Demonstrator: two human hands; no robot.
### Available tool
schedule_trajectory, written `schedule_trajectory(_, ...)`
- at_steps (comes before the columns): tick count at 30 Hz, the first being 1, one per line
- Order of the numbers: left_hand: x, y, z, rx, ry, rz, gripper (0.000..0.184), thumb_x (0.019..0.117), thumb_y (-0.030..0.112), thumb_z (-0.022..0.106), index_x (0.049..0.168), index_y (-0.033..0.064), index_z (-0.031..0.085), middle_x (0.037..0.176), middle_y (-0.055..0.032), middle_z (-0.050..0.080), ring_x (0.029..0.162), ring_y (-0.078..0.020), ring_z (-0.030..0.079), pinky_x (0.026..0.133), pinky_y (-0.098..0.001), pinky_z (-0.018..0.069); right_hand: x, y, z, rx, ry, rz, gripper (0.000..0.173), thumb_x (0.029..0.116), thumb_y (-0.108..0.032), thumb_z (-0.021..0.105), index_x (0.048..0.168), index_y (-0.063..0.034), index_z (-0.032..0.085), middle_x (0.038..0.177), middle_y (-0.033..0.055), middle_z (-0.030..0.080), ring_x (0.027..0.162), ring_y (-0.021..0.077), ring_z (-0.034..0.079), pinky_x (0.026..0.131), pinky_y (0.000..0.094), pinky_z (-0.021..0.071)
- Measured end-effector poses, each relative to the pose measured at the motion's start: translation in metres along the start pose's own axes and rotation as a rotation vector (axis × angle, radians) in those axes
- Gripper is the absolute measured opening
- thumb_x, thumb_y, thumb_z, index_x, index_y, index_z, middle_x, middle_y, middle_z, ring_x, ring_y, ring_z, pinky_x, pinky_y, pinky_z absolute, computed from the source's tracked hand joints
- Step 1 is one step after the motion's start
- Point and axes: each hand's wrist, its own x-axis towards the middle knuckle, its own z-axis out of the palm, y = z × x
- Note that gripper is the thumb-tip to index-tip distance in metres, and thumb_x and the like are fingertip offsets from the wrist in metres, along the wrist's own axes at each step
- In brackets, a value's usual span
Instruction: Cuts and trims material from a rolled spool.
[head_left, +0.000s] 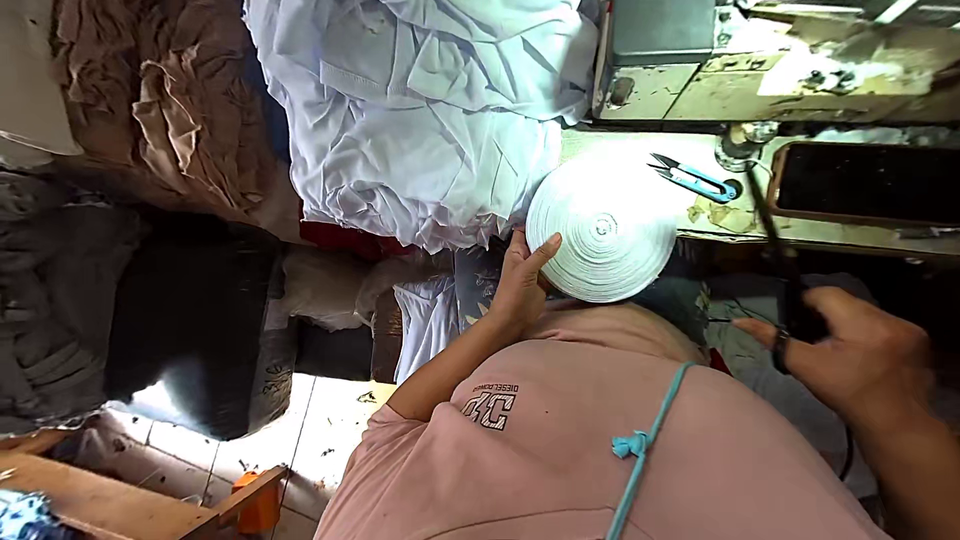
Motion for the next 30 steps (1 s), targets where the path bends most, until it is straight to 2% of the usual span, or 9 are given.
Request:
schedule_trajectory(4,-0.006,-0.004,-0.012,0.005,-0.024,-0.139,0.032,0.105,0.003,0.049,0.137,0.0091,0.047,0.113,-0.0076,0.07,0.097,-0.0182,0.072,0.087,-0.0379,0.06,0.022,-0.005,0.021,-0.054,-0.048,-0.059,0.076,0.0908,-0.063,0.056,0.088,0.0126,0.059,0.077,0.0304,0.06,0.06,0.0458,0.059,0.049,0.0568,0.042)
schedule_trajectory(8,-0.008,-0.003,-0.015,0.0,-0.068,-0.175,0.031,0.1021,-0.002,0.051,0.13,0.009,0.051,0.106,-0.0078,0.072,0.089,-0.0181,0.074,0.08,-0.0355,0.0621,0.024,0.001,0.023,-0.166,-0.016,-0.061,0.075,0.0914,-0.062,0.058,0.085,0.0128,0.055,0.08,0.033,0.059,0.066,0.0521,0.061,0.051,0.0606,0.0416)
schedule_trajectory(10,-0.006,-0.004,-0.016,-0.009,-0.076,-0.18,0.033,0.1005,-0.005,0.051,0.13,0.0091,0.051,0.106,-0.0076,0.072,0.089,-0.0181,0.074,0.08,-0.0358,0.0621,0.025,0.006,0.019,-0.219,-0.002,-0.083,0.074,0.0925,-0.06,0.058,0.084,0.0135,0.055,0.081,0.0343,0.059,0.068,0.054,0.062,0.051,0.0612,0.0424)
schedule_trajectory(19,-0.003,-0.007,-0.018,0.004,-0.086,-0.164,0.039,0.098,-0.01,0.053,0.131,0.01,0.049,0.106,-0.0067,0.072,0.09,-0.0175,0.073,0.08,-0.035,0.0619,0.032,0.013,0.025,-0.241,-0.034,-0.167,0.064,0.0982,-0.048,0.058,0.08,0.0125,0.052,0.073,0.0311,0.056,0.061,0.0512,0.061,0.047,0.0571,0.042)
schedule_trajectory(24,-0.002,-0.006,-0.019,0.002,-0.092,-0.162,0.037,0.0974,-0.01,0.054,0.129,0.0084,0.05,0.105,-0.0069,0.072,0.088,-0.0168,0.073,0.08,-0.0342,0.0617,0.046,0.018,0.027,-0.253,-0.042,-0.213,0.066,0.0993,-0.051,0.056,0.079,0.0121,0.051,0.071,0.0304,0.054,0.059,0.0511,0.06,0.046,0.0573,0.0414)
schedule_trajectory(28,-0.002,-0.007,-0.017,0.008,-0.077,-0.166,0.036,0.0969,-0.01,0.054,0.128,0.0076,0.051,0.104,-0.0075,0.072,0.088,-0.0174,0.073,0.079,-0.0347,0.062,0.057,0.021,0.028,-0.253,-0.083,-0.24,0.068,0.0959,-0.054,0.057,0.08,0.0117,0.05,0.073,0.0305,0.055,0.061,0.0515,0.06,0.046,0.0571,0.0415)
schedule_trajectory(30,-0.002,-0.006,-0.017,0.02,-0.083,-0.161,0.035,0.0974,-0.009,0.054,0.128,0.0071,0.051,0.104,-0.0077,0.072,0.087,-0.017,0.073,0.079,-0.0341,0.062,0.065,0.02,0.028,-0.26,-0.112,-0.249,0.064,0.0938,-0.05,0.06,0.08,0.0112,0.049,0.074,0.0305,0.055,0.062,0.0517,0.061,0.046,0.0573,0.0418)
